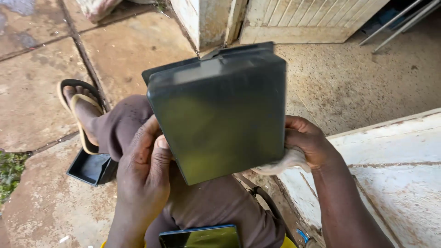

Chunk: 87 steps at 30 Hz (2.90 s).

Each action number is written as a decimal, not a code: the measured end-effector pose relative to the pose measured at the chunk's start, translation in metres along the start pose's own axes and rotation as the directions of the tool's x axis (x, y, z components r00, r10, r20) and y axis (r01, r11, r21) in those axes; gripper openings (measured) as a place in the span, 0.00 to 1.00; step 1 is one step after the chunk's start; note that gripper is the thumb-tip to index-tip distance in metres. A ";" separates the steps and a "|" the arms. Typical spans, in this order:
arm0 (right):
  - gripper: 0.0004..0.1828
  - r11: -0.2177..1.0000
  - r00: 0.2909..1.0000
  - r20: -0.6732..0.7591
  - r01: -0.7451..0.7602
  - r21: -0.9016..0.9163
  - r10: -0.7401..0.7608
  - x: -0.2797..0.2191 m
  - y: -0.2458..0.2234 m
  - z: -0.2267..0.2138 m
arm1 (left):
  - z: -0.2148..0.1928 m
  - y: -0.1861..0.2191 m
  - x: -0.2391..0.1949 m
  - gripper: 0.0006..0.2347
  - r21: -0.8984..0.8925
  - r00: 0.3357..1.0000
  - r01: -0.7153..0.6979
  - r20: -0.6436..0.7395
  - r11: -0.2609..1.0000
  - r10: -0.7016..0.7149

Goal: Cleaning a black plastic component or bin with a cloth while seated outdoors.

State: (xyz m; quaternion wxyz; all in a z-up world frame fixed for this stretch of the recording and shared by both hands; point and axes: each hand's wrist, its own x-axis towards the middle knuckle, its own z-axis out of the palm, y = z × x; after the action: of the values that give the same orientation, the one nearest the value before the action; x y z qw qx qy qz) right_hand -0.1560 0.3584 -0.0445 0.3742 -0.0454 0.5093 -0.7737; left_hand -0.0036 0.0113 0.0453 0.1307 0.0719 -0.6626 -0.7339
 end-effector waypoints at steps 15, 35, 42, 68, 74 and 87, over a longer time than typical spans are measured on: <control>0.13 0.716 0.820 -0.554 -0.299 -0.631 -0.146 0.013 0.044 -0.072 | -0.137 -0.097 -0.102 0.08 0.706 0.937 0.163 0.108 0.689 -0.332; 0.12 -0.033 0.787 -0.601 -0.610 -0.792 -0.138 0.089 0.216 -0.139 | -0.211 -0.192 -0.095 0.13 0.089 0.712 0.603 -0.507 0.793 -0.485; 0.18 -0.084 0.857 -0.512 -0.515 -0.853 -0.054 0.120 0.301 -0.184 | -0.246 -0.319 -0.151 0.11 -0.205 0.447 0.664 -0.662 0.719 -0.602; 0.21 -0.185 0.791 -0.611 -0.607 -0.773 -0.045 0.166 0.266 -0.023 | -0.314 -0.482 -0.087 0.12 0.548 0.568 0.818 -0.720 0.174 -0.400; 0.22 -0.184 0.805 -0.593 -0.588 -0.788 -0.033 0.153 0.260 -0.002 | -0.335 -0.502 -0.105 0.11 0.554 0.592 0.802 -0.681 0.225 -0.431; 0.17 -0.253 0.762 -0.615 -0.648 -0.718 -0.205 0.064 0.245 -0.138 | -0.371 -0.533 -0.157 0.20 0.569 0.604 0.760 -0.441 0.314 -0.664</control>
State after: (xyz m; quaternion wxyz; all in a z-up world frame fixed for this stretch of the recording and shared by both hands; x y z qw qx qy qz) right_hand -0.1337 0.3726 -0.3313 0.1845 0.0085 0.9823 0.0326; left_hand 0.1985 -0.2508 -0.5352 -0.2041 0.4461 -0.7789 -0.3907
